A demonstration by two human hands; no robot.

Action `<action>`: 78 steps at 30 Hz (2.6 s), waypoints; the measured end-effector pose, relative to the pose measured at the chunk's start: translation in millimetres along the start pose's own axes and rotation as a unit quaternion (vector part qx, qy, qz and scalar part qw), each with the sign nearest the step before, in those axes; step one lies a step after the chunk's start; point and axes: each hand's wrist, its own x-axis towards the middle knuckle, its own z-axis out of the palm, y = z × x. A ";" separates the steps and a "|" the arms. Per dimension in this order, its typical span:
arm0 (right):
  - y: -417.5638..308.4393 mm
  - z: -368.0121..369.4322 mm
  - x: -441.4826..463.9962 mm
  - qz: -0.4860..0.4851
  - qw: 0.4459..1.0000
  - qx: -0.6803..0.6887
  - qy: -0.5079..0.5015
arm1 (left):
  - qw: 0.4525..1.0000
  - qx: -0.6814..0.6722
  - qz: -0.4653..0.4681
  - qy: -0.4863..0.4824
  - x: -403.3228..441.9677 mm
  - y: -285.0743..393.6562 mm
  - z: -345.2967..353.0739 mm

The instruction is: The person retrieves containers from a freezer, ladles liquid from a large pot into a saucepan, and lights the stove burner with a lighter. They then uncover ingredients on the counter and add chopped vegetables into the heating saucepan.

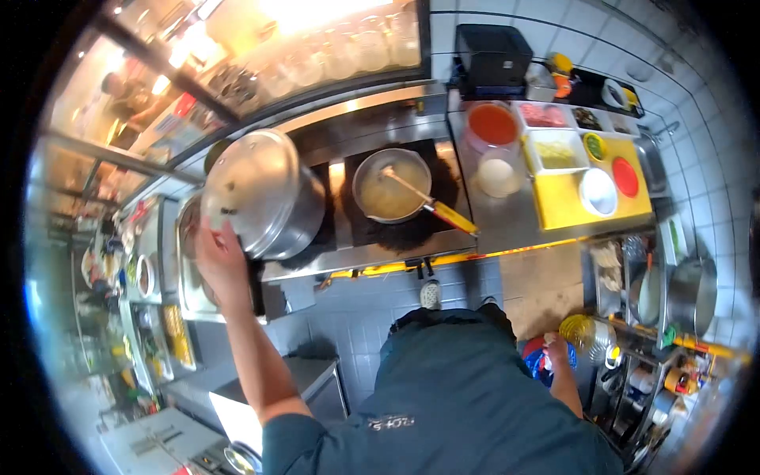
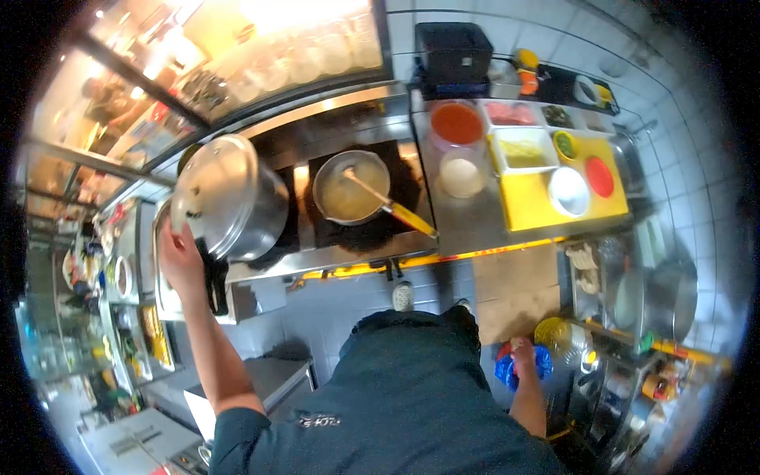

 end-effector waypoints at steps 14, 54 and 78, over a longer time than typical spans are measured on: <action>-27.9 13.7 17.7 0.038 0.966 0.255 -0.028 | 0.872 -0.028 0.401 -0.281 -188.5 215.7 228.3; 59.0 -144.7 183.2 0.001 0.975 0.169 -0.142 | 0.930 -0.015 0.297 -0.218 -190.1 165.7 213.5; -2.8 -138.4 132.4 -0.046 0.998 0.015 -0.051 | 0.913 -0.124 0.233 -0.311 -180.6 184.3 123.6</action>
